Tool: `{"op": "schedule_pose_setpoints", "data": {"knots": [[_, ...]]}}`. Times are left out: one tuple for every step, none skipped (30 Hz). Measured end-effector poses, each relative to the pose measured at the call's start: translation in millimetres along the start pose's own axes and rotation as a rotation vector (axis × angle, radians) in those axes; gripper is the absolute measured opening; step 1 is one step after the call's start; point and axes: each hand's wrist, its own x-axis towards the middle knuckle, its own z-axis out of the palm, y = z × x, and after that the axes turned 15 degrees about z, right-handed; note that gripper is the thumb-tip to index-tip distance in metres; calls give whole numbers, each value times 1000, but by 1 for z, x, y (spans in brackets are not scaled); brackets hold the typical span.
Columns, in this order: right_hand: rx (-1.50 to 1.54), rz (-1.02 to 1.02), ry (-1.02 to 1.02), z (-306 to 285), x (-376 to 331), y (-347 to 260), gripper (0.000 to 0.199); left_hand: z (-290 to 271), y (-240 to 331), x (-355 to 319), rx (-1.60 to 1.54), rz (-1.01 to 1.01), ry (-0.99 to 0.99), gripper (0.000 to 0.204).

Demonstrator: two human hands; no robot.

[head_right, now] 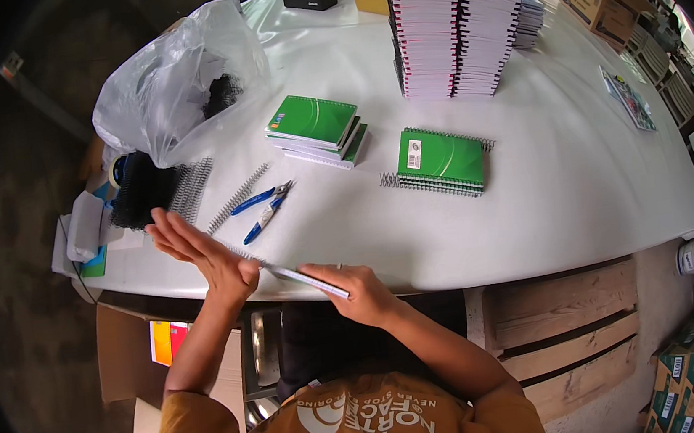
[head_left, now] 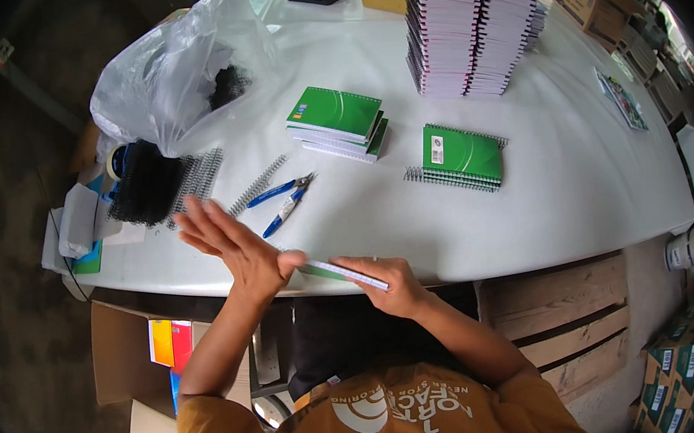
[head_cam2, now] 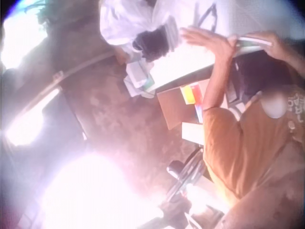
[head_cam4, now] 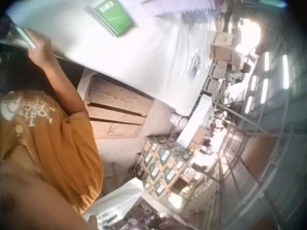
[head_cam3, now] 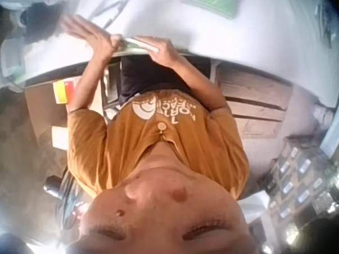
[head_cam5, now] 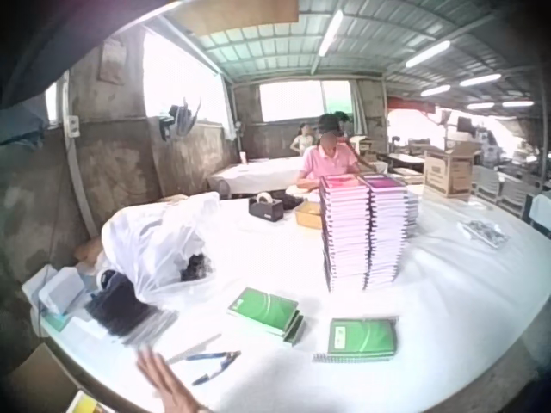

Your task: The person trims the excess plastic spiral from a stack of purple notebooks using blue pliers, organizes the stack by hand, and then threads new black plastic spirals into a series of green notebooks one by one.

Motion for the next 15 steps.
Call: {"op": "schedule_pose_setpoints", "data": {"knots": [[-13,-22,20,6,-1,-1,36,4,9,-11,-83,-38,-55,115],[-29,-53,32,8,-1,-2,37,-4,27,-27,-303,-33,-267,117],[17,27,5,8,-3,3,40,-13,45,-43,-534,-78,-497,119],[-11,-18,-2,6,-2,1,41,-26,63,-46,-727,-153,-721,121],[-39,-63,-9,3,-1,-4,42,-25,57,-45,-392,51,-423,119],[-67,-107,-16,2,0,-6,43,-22,43,-42,-167,165,-182,118],[-82,-79,-15,3,-3,-2,45,-19,23,-23,-88,109,-7,117],[-60,-60,-68,4,-5,-1,47,-17,3,-9,-46,3,127,116],[-78,-113,-66,9,-4,-3,48,-7,-5,-8,-56,-71,165,115],[-96,-172,-65,12,-3,-6,49,0,12,-20,-145,-69,51,116],[-94,-168,-60,12,-4,-3,49,3,38,-44,-308,-9,-135,117],[-88,-164,-45,11,-4,2,49,0,54,-60,-382,93,-215,118],[-88,-164,-23,9,-2,6,50,-5,60,-65,-337,186,-109,120],[-127,-178,-30,7,-6,1,48,-19,60,-53,-262,230,-118,119],[-137,-187,-36,6,-2,-2,48,-18,40,-35,-155,169,-13,119]]}}
